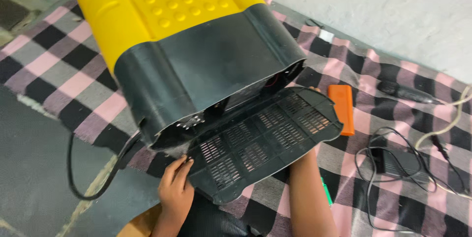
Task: The person removes a black plastic vent cover from a yellow and black electronic device using a green screwdriver, then reattaches the cover and secures it with screws.
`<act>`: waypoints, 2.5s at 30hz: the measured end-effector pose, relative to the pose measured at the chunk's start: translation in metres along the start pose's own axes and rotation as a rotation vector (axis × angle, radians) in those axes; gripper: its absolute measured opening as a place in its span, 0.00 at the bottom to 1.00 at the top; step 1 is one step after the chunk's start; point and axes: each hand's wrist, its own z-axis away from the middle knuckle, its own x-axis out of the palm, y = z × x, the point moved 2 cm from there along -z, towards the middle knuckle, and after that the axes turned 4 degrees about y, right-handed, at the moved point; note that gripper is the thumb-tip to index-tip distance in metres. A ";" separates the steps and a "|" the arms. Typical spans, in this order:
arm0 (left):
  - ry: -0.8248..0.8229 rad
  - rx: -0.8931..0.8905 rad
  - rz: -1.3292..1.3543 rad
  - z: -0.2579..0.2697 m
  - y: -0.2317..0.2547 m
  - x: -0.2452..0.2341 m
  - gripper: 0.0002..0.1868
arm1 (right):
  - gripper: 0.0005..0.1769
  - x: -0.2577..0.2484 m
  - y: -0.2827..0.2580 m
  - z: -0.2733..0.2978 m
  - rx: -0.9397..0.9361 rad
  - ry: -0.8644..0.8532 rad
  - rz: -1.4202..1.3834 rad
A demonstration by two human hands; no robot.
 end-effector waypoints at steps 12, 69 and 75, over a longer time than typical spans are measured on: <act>-0.037 -0.017 0.173 -0.005 0.014 -0.014 0.26 | 0.17 -0.037 0.005 -0.010 0.019 -0.046 -0.008; 0.213 0.065 -0.488 -0.038 0.030 -0.039 0.18 | 0.03 0.038 0.016 -0.005 -0.399 0.067 0.381; 0.335 0.147 -0.622 -0.051 0.025 -0.052 0.21 | 0.01 0.060 0.017 0.001 -0.304 0.007 0.522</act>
